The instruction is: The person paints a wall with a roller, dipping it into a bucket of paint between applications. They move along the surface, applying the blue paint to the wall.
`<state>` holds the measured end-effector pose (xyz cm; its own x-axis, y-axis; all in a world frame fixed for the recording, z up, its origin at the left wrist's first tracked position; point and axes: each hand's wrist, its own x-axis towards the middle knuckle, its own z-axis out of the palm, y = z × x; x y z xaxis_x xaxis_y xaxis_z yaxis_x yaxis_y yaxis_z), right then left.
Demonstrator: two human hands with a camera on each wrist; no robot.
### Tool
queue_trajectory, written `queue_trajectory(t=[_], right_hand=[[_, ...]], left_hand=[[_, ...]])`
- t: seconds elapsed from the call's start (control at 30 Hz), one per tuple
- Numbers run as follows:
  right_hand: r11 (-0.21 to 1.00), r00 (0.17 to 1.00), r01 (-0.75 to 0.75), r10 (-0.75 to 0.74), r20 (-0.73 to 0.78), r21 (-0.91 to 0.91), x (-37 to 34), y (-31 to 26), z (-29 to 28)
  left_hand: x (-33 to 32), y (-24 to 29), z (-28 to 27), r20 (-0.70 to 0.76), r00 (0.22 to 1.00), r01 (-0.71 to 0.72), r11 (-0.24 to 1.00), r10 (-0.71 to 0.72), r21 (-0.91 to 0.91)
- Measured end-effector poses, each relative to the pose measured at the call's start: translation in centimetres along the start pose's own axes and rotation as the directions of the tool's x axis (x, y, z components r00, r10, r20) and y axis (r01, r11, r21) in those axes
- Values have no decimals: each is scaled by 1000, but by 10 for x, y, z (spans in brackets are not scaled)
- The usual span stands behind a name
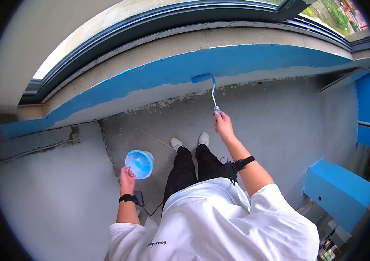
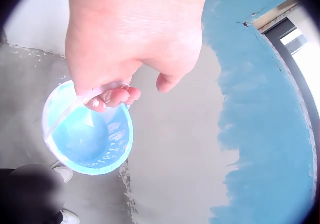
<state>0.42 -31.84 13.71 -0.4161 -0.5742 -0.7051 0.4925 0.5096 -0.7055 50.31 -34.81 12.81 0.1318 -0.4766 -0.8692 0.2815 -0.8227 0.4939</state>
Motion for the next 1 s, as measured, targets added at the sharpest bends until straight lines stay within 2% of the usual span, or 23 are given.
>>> queue_trajectory(t=[0.07, 0.13, 0.23, 0.43, 0.57, 0.7, 0.8, 0.87, 1.0], right_hand=[[999, 999, 41, -41, -12, 27, 3, 6, -3], [993, 995, 103, -103, -11, -52, 7, 9, -10], [999, 999, 36, -36, 0, -13, 12, 8, -15], [993, 993, 98, -102, -54, -59, 22, 28, -5], [998, 997, 55, -54, -47, 27, 17, 20, 1], [991, 1000, -3, 5, -20, 131, 18, 20, 4], [995, 999, 25, -22, -40, 98, 30, 31, -1], [993, 991, 113, -114, -63, -17, 35, 36, -4], [992, 992, 121, -123, -43, -31, 27, 36, -3]], left_hand=[[-9, 4, 10, 13, 1000, 3, 999, -4, 36], [-15, 5, 18, 11, 1000, 23, 998, -23, 63], [-20, 2, 19, 13, 1000, 25, 996, -26, 88], [-22, 2, 26, 13, 999, 45, 996, -46, 83], [-26, 4, 37, -25, 998, 56, 990, -53, 132], [-26, 4, 34, -4, 999, 36, 988, -36, 148], [-26, 3, 31, -10, 999, 33, 991, -32, 126], [-27, 3, 30, -1, 1000, 25, 993, -25, 120], [-28, 0, 24, 18, 1000, 12, 994, -14, 106]])
